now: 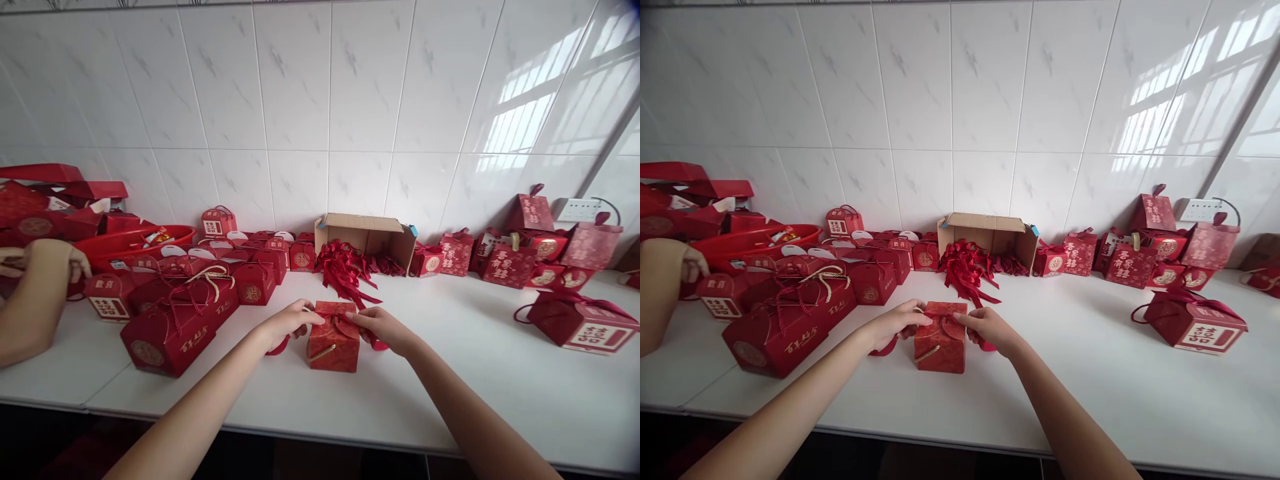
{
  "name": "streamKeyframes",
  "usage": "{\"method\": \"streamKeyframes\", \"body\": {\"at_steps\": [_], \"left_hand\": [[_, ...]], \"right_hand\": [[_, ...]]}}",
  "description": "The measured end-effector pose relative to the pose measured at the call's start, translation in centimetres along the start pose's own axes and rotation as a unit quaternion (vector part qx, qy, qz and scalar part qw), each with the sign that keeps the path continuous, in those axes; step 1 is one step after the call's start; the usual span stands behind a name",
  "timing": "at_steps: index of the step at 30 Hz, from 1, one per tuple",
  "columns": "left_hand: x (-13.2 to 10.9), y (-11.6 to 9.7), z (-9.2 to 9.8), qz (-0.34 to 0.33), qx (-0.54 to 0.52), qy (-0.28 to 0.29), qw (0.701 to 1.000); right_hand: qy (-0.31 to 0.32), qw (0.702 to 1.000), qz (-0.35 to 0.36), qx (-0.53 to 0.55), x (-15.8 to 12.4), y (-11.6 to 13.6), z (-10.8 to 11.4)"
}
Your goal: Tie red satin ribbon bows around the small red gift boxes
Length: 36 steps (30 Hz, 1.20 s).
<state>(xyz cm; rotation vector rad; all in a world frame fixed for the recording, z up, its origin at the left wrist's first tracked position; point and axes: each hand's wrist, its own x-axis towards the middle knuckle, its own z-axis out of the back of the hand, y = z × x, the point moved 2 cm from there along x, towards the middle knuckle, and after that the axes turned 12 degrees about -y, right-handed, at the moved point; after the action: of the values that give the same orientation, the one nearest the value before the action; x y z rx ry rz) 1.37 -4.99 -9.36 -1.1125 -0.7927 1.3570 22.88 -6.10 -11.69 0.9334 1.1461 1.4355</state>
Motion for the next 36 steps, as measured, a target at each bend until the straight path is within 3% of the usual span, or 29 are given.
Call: {"method": "streamKeyframes", "body": {"at_steps": [4, 9, 12, 18, 21, 26, 31, 36], "left_hand": [[-0.1, 0.0, 0.4, 0.008, 0.030, 0.027, 0.999], [-0.6, 0.4, 0.5, -0.084, 0.065, -0.079, 0.991], [-1.1, 0.4, 0.3, -0.103, 0.113, -0.123, 0.981], [-1.5, 0.4, 0.4, -0.095, 0.150, -0.127, 0.976], [-1.4, 0.3, 0.6, -0.122, 0.156, -0.128, 0.972], [-2.3, -1.3, -0.3, -0.250, 0.178, -0.221, 0.926], [-3.1, -3.4, -3.3, -0.332, 0.246, -0.197, 0.889], [-2.0, -4.1, -3.8, -0.357, 0.224, -0.283, 0.862]], "right_hand": [[0.043, 0.997, 0.004, 0.060, -0.4, 0.1, 0.8], [0.039, 0.995, 0.026, 0.085, -1.2, 0.5, 1.3], [0.026, 0.996, 0.043, 0.072, -1.7, 0.8, 1.7], [-0.002, 0.999, 0.043, 0.028, -1.9, 0.9, 2.3], [-0.009, 0.999, 0.035, 0.022, -2.1, 0.9, 2.3], [0.015, 0.991, 0.051, 0.124, -2.6, 2.2, 1.8], [0.076, 0.975, 0.084, 0.193, -2.7, 4.6, 0.7], [0.031, 0.970, 0.095, 0.221, -3.2, 5.7, 1.0]]}}
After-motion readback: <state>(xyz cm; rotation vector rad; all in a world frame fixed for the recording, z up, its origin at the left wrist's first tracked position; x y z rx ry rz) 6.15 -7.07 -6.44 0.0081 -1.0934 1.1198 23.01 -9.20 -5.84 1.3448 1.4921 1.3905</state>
